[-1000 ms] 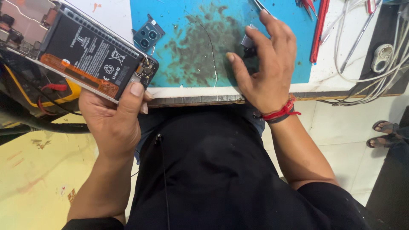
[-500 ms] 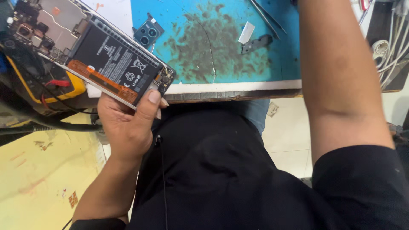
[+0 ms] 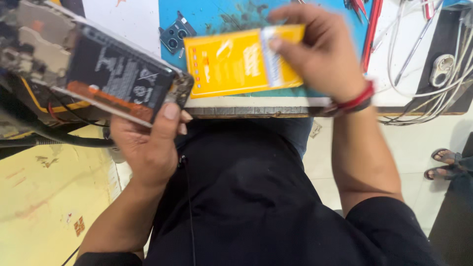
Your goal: The person disassembles a smartphone using tweezers and a metal prying tool, removes the back cover, and manipulates internal components including the battery and ribbon cables. The person wipes the back cover with a cloth and repositions internal parts before placing the device on a yellow box.
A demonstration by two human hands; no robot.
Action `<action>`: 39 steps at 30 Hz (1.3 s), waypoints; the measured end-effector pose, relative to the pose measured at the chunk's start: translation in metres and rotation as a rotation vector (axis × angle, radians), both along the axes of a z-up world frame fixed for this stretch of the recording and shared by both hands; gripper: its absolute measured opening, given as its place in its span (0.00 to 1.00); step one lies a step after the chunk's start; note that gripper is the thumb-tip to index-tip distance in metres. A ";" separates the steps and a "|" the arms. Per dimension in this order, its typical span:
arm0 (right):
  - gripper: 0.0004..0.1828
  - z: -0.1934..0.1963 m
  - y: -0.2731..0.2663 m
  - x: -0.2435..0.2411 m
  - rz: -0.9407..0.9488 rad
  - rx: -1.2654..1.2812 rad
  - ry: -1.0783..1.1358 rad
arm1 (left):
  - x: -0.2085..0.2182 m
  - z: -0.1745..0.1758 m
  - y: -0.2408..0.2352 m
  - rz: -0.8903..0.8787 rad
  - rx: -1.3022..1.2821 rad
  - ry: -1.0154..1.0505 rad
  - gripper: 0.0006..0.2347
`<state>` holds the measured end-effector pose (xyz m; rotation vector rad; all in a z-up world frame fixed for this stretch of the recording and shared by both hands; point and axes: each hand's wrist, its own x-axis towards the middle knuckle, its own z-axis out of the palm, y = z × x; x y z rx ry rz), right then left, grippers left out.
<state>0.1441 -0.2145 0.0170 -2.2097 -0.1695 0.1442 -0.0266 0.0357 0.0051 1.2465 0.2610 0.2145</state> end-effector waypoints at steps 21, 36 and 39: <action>0.16 -0.043 -0.014 -0.115 0.030 0.073 -0.275 | 0.015 -0.033 -0.091 -0.708 -0.008 0.150 0.13; 0.07 -0.017 -0.052 -0.034 0.176 -0.561 -0.707 | 0.079 -0.012 -0.027 -0.593 1.378 -0.412 0.34; 0.03 -0.009 -0.059 -0.036 0.184 -0.565 -0.663 | 0.075 -0.015 -0.026 -0.573 1.430 -0.397 0.33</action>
